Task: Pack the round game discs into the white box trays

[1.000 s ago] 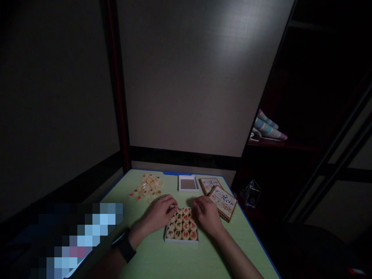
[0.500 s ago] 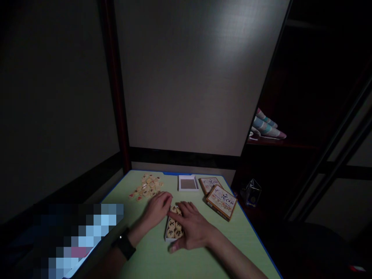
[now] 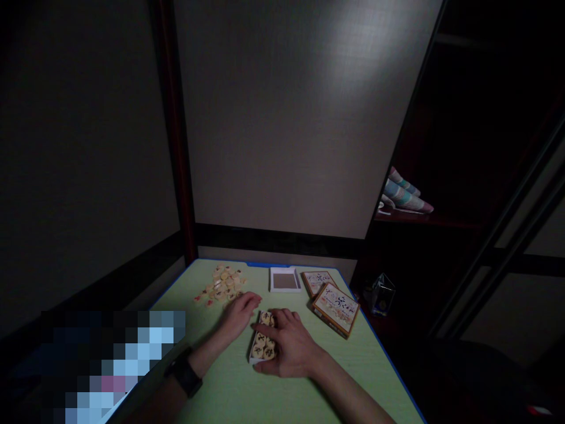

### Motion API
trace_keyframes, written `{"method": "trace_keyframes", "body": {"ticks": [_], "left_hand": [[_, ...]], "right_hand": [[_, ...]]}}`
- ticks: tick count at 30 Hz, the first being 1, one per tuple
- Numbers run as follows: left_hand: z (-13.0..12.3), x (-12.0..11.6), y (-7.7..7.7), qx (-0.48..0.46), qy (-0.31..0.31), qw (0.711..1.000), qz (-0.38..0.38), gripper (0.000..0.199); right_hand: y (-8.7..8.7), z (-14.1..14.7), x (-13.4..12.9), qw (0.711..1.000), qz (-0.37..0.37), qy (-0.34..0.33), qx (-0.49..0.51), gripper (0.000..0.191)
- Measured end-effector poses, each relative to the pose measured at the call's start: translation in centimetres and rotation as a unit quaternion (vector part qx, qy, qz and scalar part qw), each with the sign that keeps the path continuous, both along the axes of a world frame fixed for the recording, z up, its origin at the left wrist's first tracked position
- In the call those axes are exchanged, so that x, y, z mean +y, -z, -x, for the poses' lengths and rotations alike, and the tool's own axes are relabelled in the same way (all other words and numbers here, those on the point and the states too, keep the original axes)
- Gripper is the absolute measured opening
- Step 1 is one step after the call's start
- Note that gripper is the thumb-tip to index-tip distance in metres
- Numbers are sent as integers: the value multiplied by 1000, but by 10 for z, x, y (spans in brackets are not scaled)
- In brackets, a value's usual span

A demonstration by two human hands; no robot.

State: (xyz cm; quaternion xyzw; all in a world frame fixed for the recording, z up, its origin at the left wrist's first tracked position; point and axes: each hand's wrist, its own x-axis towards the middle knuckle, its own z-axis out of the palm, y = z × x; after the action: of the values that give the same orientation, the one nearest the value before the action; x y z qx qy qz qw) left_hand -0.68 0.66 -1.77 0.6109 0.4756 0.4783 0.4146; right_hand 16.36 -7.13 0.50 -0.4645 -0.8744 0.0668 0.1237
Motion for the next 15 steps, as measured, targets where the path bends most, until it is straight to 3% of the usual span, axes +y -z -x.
{"method": "trace_keyframes", "body": {"ticks": [3,6,11,15], "left_hand": [[-4,4,9,-107,3,987,120,15],[-5,-1,12,-226,33,950,212,18],[-4,-21,-12,-397,179,824,363,46],[-5,-29,-33,-445,231,770,396,65]], "right_hand": [[-4,-3,3,1000,0,17,0,82],[-13,-5,9,999,-3,41,1,80],[-35,-1,23,996,-1,83,31,75],[-52,16,34,993,-8,107,40,73]]}}
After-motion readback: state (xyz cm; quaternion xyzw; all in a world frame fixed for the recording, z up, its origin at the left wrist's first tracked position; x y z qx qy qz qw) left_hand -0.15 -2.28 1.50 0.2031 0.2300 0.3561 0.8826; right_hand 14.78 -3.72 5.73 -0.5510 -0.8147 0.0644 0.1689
